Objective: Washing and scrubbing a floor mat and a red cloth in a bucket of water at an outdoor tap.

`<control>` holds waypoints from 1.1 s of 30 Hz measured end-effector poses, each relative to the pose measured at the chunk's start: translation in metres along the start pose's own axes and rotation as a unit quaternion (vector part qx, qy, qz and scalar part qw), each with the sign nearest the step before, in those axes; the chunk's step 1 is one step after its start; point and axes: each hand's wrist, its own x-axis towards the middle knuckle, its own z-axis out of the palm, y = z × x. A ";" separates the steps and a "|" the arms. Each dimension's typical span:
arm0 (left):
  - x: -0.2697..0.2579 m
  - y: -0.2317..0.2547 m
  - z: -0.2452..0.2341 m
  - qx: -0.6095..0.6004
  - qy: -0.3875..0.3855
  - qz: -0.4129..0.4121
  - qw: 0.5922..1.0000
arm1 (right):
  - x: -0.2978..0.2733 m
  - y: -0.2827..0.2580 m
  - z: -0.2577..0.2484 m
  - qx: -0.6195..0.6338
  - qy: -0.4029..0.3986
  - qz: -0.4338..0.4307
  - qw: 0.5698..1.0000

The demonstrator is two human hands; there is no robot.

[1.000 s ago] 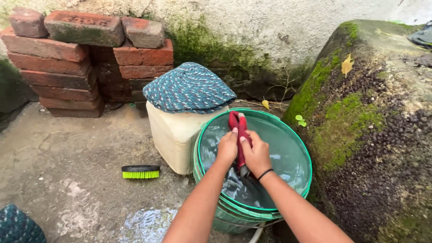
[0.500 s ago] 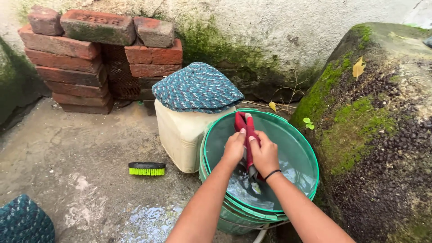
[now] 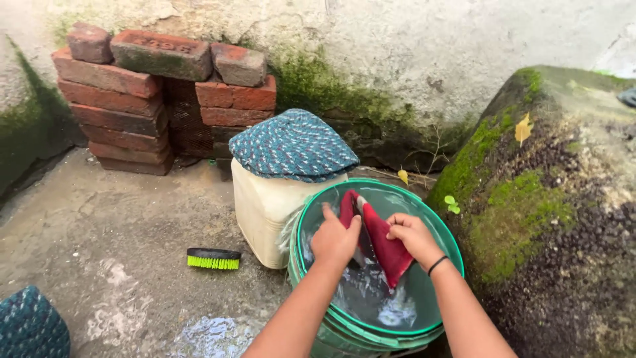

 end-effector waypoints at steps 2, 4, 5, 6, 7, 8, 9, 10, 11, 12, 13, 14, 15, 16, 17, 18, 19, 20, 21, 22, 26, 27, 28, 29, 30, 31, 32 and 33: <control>0.026 -0.027 0.028 0.000 -0.007 -0.002 1.000 | -0.002 -0.005 -0.003 -0.005 -0.020 0.010 1.000; 0.045 -0.044 0.047 0.000 -0.015 -0.002 1.000 | 0.003 -0.004 -0.009 -0.011 -0.038 0.019 0.999; 0.051 -0.048 0.052 -0.008 -0.009 0.020 1.000 | 0.007 -0.001 -0.013 -0.039 -0.024 0.022 0.999; 0.057 -0.053 0.057 -0.015 -0.003 0.043 0.999 | 0.011 0.003 -0.016 -0.067 -0.009 0.024 0.997; 0.056 -0.051 0.056 -0.016 -0.002 0.041 0.999 | 0.006 -0.008 -0.009 -0.067 -0.011 0.024 0.997; 0.054 -0.050 0.055 -0.020 -0.005 0.027 0.999 | 0.000 -0.018 -0.002 -0.162 0.036 0.020 0.986; 0.053 -0.049 0.054 -0.023 -0.009 0.013 1.000 | -0.006 -0.027 0.005 -0.254 0.083 0.015 0.963; 0.046 -0.042 0.049 -0.023 -0.009 0.012 1.000 | -0.009 -0.027 0.016 -0.254 0.082 0.015 0.963; 0.039 -0.035 0.044 -0.025 -0.010 0.007 1.000 | -0.011 -0.026 0.027 -0.349 0.108 0.027 0.930; 0.032 -0.028 0.039 -0.026 -0.011 0.002 1.000 | -0.014 -0.026 0.038 -0.440 0.133 0.037 0.887; 0.025 -0.021 0.033 -0.023 -0.011 0.004 1.000 | -0.016 -0.026 0.044 -0.437 0.135 0.037 0.888; 0.019 -0.015 0.026 -0.029 -0.011 0.024 0.999 | -0.017 -0.027 0.050 -0.437 0.138 0.033 0.888; 0.012 -0.010 0.021 -0.033 -0.012 0.044 0.998 | -0.020 -0.027 0.057 -0.436 0.142 0.031 0.888; 0.016 -0.012 0.023 -0.030 -0.013 0.046 0.998 | -0.023 -0.033 0.064 -0.433 0.144 0.032 0.889; 0.019 -0.014 0.027 -0.037 -0.009 0.063 0.997 | -0.027 -0.038 0.070 -0.404 0.152 0.001 0.902; 0.022 -0.016 0.030 -0.043 -0.005 0.080 0.996 | -0.031 -0.044 0.076 -0.374 0.160 -0.030 0.913; 0.030 -0.023 0.040 -0.041 -0.008 0.081 0.996 | -0.033 -0.047 0.081 -0.372 0.162 -0.028 0.913; 0.038 -0.030 0.050 -0.060 -0.001 0.087 0.994 | -0.035 -0.050 0.087 -0.359 0.157 -0.057 0.918; 0.046 -0.038 0.059 -0.079 0.007 0.092 0.993 | -0.036 -0.053 0.094 -0.346 0.150 -0.087 0.922; 0.053 -0.042 0.065 -0.077 0.006 0.092 0.993 | -0.036 -0.052 0.096 -0.345 0.150 -0.086 0.922; 0.077 -0.059 0.079 -0.167 -0.035 0.132 0.977 | -0.032 -0.052 0.107 -0.340 0.179 -0.130 0.914; 0.082 -0.062 0.082 -0.194 -0.056 0.146 0.968 | -0.031 -0.052 0.108 -0.339 0.201 -0.133 0.909; 0.087 -0.067 0.089 -0.194 -0.055 0.145 0.969 | -0.029 -0.053 0.105 -0.340 0.199 -0.133 0.910; 0.092 -0.072 0.096 -0.199 -0.062 0.170 0.963 | -0.026 -0.054 0.102 -0.335 0.223 -0.117 0.908; 0.097 -0.076 0.103 -0.203 -0.069 0.196 0.957 | -0.024 -0.055 0.099 -0.329 0.247 -0.101 0.906; 0.093 -0.074 0.104 -0.204 -0.067 0.195 0.957 | -0.021 -0.053 0.095 -0.329 0.246 -0.101 0.906; 0.089 -0.071 0.105 -0.210 -0.068 0.207 0.953 | -0.018 -0.051 0.090 -0.325 0.263 -0.093 0.904; 0.085 -0.069 0.105 -0.215 -0.069 0.219 0.949 | -0.016 -0.049 0.086 -0.319 0.281 -0.085 0.901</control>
